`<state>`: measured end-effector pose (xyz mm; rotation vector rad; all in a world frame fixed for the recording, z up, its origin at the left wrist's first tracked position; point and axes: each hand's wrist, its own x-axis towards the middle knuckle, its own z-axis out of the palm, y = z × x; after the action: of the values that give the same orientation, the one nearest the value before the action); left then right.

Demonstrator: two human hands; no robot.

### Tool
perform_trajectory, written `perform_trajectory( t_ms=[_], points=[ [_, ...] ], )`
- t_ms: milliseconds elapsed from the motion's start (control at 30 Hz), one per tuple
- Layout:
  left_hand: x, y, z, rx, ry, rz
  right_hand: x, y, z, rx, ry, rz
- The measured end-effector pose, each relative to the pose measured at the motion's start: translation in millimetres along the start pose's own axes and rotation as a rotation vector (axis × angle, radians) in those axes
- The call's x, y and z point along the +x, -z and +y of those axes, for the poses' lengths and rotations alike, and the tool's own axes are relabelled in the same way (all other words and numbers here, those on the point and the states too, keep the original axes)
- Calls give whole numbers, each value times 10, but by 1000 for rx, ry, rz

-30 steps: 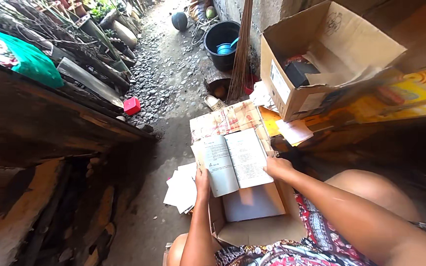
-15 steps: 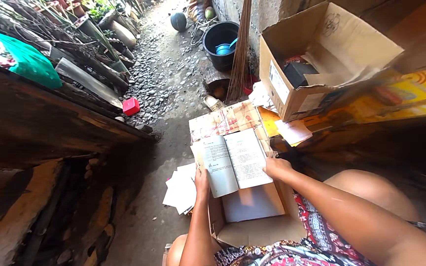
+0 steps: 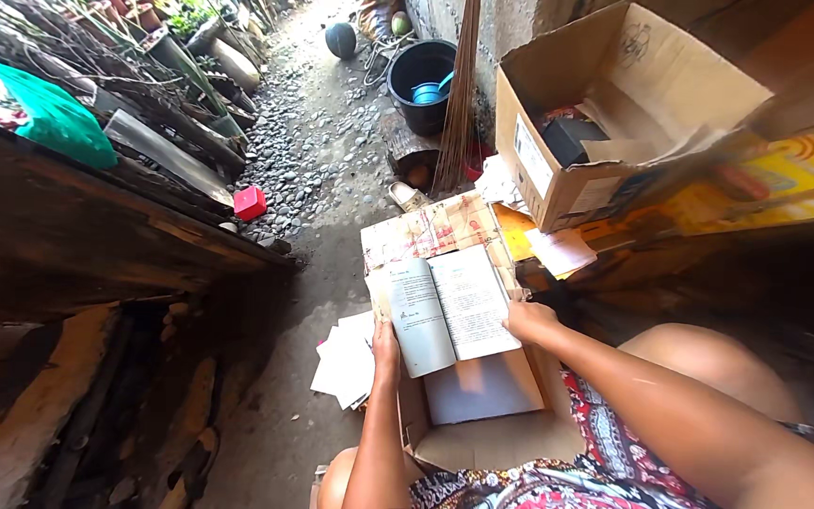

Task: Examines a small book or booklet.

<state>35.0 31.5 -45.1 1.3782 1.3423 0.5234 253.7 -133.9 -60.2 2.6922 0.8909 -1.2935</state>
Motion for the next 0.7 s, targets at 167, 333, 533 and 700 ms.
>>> perform_trajectory(
  t_ms=[167,333,533,700],
  points=[
    [-9,0,13,-59,32,-20,-6,4,2,-3,7,2],
    [-25,-18,20,-117,74,-67,6,6,33,7,9,-10],
    [-38,-79,29,-124,86,-128,-1,13,56,16,19,-18],
    [-66,-198,36,-152,84,-166,-57,52,66,48,29,-48]
  ],
)
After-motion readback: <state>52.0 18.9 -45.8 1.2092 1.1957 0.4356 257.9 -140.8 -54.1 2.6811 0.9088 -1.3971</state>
